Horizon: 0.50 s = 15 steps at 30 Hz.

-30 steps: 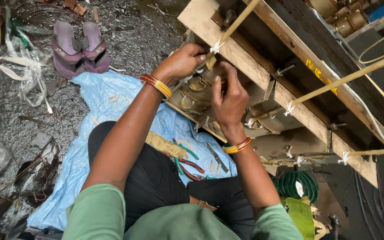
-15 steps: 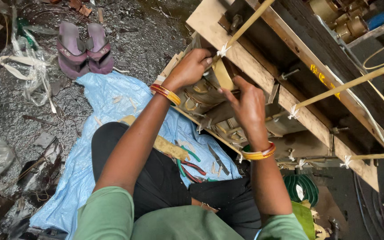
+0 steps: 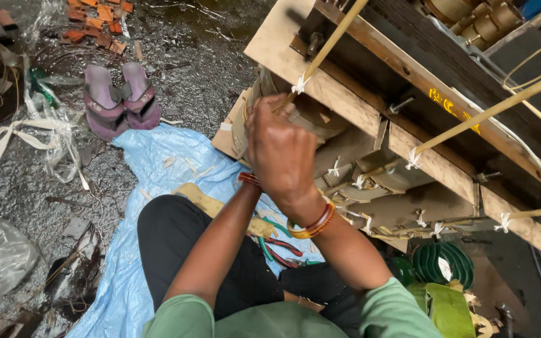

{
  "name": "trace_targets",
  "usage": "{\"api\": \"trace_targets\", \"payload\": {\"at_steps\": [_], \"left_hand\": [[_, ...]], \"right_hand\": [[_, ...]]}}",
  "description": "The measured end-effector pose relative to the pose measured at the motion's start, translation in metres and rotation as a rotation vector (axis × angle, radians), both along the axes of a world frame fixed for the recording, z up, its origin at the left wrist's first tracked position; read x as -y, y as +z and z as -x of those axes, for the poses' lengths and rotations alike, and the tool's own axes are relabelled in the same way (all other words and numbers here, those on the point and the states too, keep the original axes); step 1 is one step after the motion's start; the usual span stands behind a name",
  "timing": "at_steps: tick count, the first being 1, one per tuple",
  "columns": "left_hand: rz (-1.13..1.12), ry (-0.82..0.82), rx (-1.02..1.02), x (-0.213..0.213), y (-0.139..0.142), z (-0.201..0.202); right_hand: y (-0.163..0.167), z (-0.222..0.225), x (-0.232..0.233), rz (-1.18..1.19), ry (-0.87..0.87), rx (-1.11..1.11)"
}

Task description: The person sits on a tarp and wraps white and yellow strips around cylindrical objects mounted on a wooden frame. They tie the strips by hand and use pliers to trim excess material. The person repeats this process for multiple cylinders.

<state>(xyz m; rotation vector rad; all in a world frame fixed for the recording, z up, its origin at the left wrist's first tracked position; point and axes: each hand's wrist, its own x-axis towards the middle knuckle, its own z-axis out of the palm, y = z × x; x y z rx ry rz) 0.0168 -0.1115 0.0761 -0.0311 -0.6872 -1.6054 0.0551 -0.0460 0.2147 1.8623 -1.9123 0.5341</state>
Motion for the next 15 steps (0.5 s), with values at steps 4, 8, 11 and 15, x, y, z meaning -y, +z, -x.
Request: {"api": "trace_targets", "payload": {"at_steps": [4,8,11,15], "left_hand": [[-0.13,-0.091,-0.053,0.018,-0.001,0.013],[-0.211,0.03,0.3,0.043,-0.001,0.027],[-0.305,-0.137,0.311,0.052,0.0,0.018],[-0.261,-0.109,0.237,0.053,0.009,0.008]], "right_hand": [[-0.003,-0.014,-0.018,0.079,0.203,0.134],[-0.016,0.017,-0.047,0.158,0.144,0.257],[-0.03,0.05,-0.044,0.159,0.104,0.362],[-0.041,0.077,-0.033,0.174,0.113,0.582]]}}
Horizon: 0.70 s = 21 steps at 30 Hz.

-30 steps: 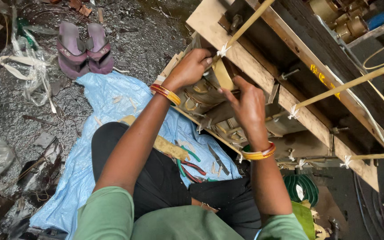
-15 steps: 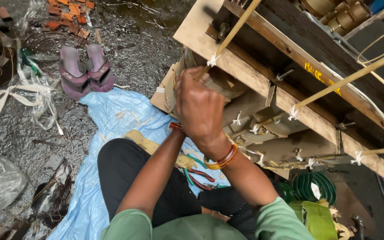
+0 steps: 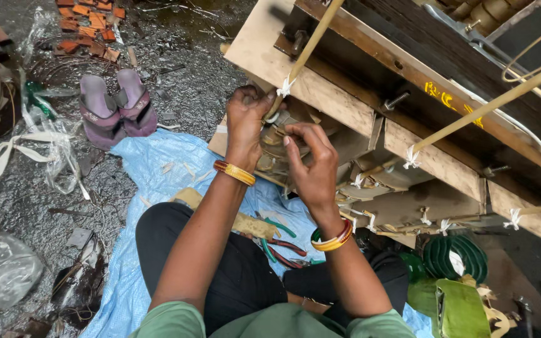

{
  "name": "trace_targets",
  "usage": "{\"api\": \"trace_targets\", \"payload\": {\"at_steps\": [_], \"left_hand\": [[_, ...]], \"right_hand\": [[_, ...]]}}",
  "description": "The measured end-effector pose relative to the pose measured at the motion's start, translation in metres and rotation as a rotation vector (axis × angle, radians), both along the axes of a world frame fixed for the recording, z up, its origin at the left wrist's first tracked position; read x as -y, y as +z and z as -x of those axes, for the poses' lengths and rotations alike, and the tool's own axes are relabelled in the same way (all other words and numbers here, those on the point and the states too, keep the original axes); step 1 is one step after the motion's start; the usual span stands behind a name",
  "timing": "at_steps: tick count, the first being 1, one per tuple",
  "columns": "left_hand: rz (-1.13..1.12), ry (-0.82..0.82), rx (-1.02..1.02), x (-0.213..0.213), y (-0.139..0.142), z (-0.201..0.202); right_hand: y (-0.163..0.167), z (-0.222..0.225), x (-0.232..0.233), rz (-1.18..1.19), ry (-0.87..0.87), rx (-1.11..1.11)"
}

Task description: The person sits on a tarp and wraps white and yellow strips around cylindrical objects mounted on a wooden frame. They tie the strips by hand and use pliers to trim excess material. The person repeats this process for multiple cylinders.

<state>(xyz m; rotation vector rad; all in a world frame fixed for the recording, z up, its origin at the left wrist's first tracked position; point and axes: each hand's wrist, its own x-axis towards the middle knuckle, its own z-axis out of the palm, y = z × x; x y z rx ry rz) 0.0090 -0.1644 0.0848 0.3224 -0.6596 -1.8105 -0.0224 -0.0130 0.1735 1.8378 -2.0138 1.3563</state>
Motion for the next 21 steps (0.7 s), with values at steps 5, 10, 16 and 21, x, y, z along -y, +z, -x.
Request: {"api": "trace_targets", "payload": {"at_steps": [5,10,16,21], "left_hand": [[0.135,0.18,0.105,-0.011,0.007,0.0],[0.457,0.215,0.495,-0.004,0.005,-0.022],[1.025,0.726,0.837,0.013,0.009,-0.033],[0.819,0.194,0.736,0.03,0.011,-0.031]], "right_hand": [[-0.002,0.008,0.0,0.026,0.015,0.044],[0.0,0.017,-0.013,0.054,0.01,0.059],[0.002,0.022,-0.014,0.081,0.058,-0.063],[0.006,0.024,0.015,0.045,0.016,-0.069]]}}
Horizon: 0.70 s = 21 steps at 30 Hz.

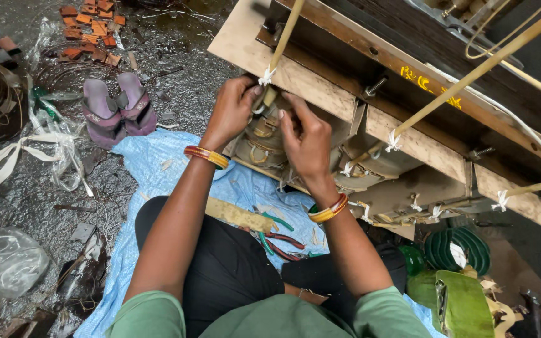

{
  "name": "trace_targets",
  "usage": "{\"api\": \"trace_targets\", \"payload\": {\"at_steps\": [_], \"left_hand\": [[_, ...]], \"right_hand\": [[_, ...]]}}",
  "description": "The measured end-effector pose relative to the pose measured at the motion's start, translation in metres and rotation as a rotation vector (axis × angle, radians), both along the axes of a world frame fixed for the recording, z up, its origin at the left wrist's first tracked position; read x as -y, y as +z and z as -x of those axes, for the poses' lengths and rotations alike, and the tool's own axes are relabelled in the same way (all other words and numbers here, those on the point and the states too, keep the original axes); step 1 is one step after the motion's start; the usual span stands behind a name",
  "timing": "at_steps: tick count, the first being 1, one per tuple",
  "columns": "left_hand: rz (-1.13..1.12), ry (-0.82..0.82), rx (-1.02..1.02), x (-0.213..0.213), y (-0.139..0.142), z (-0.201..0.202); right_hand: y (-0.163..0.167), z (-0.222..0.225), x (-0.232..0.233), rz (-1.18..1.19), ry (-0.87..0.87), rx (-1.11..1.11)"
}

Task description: The person sits on a tarp and wraps white and yellow strips around cylindrical objects mounted on a wooden frame. They tie the strips by hand and use pliers to trim excess material. The person repeats this process for multiple cylinders.

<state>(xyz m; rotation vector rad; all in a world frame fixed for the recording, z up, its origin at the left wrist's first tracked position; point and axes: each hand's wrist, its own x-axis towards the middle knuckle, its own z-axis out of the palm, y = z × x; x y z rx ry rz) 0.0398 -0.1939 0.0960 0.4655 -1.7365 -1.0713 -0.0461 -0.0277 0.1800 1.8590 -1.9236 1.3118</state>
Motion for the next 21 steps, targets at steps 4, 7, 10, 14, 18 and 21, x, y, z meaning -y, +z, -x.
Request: {"api": "trace_targets", "payload": {"at_steps": [4,7,10,14,18,21], "left_hand": [[-0.16,-0.194,0.168,0.014,0.0,0.0],[-0.139,-0.25,-0.024,0.011,-0.002,0.004],[-0.172,-0.16,-0.124,0.0,-0.007,0.01],[-0.282,-0.169,-0.215,-0.008,-0.013,0.016],[-0.277,-0.15,-0.176,-0.004,-0.012,0.018],[-0.274,-0.162,-0.277,-0.011,-0.011,0.018]], "right_hand": [[-0.002,-0.001,0.023,-0.179,-0.093,0.066],[-0.006,0.0,0.027,-0.171,-0.11,0.085],[-0.009,0.005,0.023,-0.173,-0.062,0.181],[-0.008,0.01,0.019,-0.213,-0.085,0.079],[-0.003,0.008,0.012,-0.3,-0.121,0.005],[0.008,0.003,-0.004,-0.37,-0.139,-0.005]]}}
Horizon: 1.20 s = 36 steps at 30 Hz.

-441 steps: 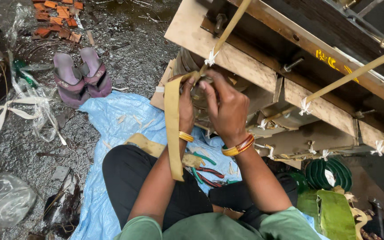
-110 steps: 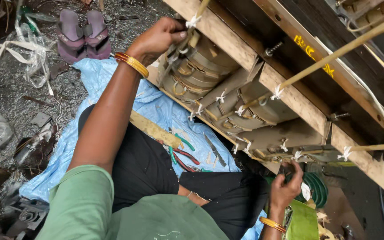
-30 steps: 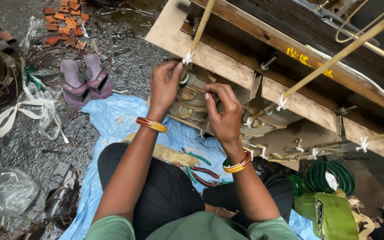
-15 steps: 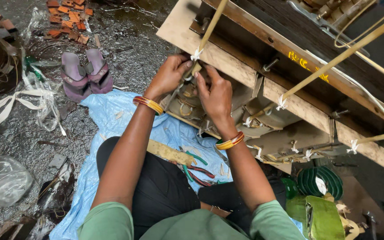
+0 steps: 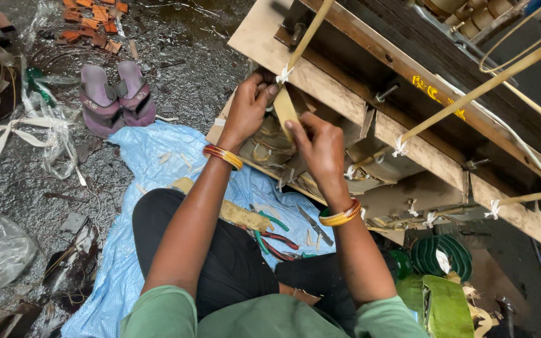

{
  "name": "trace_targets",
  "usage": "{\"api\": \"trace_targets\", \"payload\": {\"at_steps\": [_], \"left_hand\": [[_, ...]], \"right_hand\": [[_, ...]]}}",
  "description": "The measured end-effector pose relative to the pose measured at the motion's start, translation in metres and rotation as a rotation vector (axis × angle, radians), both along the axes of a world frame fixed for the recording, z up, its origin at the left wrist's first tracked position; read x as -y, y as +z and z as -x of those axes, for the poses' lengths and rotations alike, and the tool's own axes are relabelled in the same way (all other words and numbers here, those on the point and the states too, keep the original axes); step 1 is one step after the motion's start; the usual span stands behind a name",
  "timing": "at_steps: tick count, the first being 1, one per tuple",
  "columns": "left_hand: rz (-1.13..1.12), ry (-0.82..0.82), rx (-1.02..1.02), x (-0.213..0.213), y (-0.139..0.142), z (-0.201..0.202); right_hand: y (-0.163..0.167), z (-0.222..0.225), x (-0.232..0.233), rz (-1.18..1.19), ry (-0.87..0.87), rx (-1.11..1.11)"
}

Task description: The person sits on a tarp and wraps white and yellow strips around cylindrical objects mounted on a wooden frame. They tie the strips by hand and use pliers to trim excess material. The person repeats this process for multiple cylinders.

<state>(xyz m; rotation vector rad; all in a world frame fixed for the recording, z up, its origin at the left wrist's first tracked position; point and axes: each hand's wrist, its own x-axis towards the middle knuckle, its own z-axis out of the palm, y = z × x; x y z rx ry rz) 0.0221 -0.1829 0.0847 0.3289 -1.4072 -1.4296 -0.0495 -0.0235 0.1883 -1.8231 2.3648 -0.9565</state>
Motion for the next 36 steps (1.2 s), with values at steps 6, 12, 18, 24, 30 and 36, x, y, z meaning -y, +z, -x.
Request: {"api": "trace_targets", "payload": {"at_steps": [6,12,18,24,30,36], "left_hand": [[0.167,0.415,-0.115,-0.047,-0.012,0.007],[-0.013,0.459,-0.13,-0.057,-0.006,0.013],[-0.504,0.079,-0.517,-0.05,0.007,0.009],[-0.633,-0.057,-0.205,-0.013,0.003,0.011],[-0.497,0.034,-0.329,-0.015,0.002,0.008],[-0.255,0.149,-0.071,-0.015,-0.001,0.004]], "right_hand": [[0.014,-0.031,-0.016,0.109,-0.013,-0.381],[0.006,-0.086,0.029,0.033,0.01,-0.466],[0.005,-0.098,-0.01,0.201,0.191,-0.329],[-0.003,-0.044,-0.042,0.25,0.068,-0.22],[-0.007,-0.025,-0.054,0.297,0.088,-0.153],[-0.008,-0.016,-0.051,0.338,0.146,-0.194]]}}
